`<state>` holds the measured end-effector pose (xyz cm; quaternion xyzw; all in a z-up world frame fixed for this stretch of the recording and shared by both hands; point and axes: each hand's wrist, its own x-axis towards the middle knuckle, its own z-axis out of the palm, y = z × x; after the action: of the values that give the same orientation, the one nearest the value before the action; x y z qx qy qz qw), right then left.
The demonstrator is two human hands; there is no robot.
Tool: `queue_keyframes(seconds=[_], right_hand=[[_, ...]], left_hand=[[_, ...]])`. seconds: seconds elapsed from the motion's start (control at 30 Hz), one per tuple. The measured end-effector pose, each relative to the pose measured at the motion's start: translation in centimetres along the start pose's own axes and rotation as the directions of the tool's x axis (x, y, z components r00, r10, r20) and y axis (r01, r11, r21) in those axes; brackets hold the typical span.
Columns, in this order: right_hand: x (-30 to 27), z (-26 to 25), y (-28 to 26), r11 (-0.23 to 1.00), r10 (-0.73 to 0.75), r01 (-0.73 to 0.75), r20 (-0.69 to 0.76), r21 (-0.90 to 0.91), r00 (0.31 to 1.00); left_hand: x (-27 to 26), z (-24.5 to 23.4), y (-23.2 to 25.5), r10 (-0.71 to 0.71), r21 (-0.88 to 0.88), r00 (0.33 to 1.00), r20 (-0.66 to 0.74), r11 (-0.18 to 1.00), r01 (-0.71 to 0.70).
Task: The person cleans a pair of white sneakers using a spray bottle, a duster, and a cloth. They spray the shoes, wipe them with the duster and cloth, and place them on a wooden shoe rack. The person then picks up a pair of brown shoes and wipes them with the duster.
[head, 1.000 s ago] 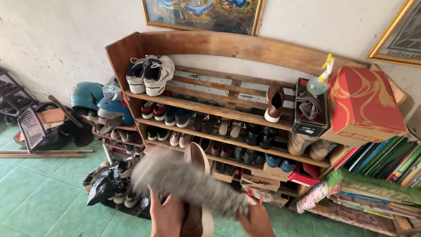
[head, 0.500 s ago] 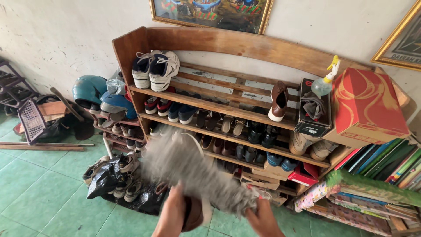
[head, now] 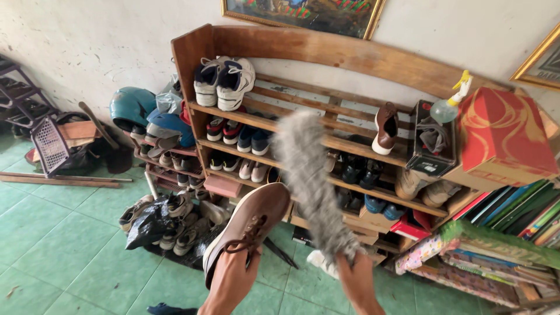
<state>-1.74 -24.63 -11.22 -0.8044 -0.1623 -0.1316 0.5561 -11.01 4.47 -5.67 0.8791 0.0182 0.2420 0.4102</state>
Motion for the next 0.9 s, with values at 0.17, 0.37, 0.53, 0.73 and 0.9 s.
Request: queue_keyframes(seconds=[0.17, 0.37, 0.53, 0.73, 0.9], right_hand=[[-0.2, 1.3, -1.9, 0.878, 0.309, -0.28, 0.013, -0.388, 0.951], [-1.1, 0.3, -1.2, 0.988, 0.006, 0.012, 0.115, -0.156, 0.993], [-0.2, -0.8, -1.1, 0.907, 0.227, -0.219, -0.021, -0.36, 0.974], [2.2, -1.5, -0.6, 0.91, 0.186, -0.154, 0.045, -0.386, 0.982], [3.4, -0.6, 1.1, 0.859, -0.18, 0.22, 0.129, -0.461, 0.975]], left_hand=[[-0.8, -2.5, -1.2, 0.057, 0.177, 0.998, 0.04, 0.982, -0.064], [0.2, -4.6, -0.7, 0.196, 0.174, 0.977, 0.08, 0.963, -0.208], [1.1, -4.3, -0.1, 0.151, 0.127, 0.968, 0.201, 0.976, -0.179], [2.8, -2.4, -1.8, 0.171, 0.233, 0.96, 0.222, 0.947, -0.223], [6.0, -1.7, -2.1, 0.123, 0.28, 0.918, 0.378, 0.93, -0.24]])
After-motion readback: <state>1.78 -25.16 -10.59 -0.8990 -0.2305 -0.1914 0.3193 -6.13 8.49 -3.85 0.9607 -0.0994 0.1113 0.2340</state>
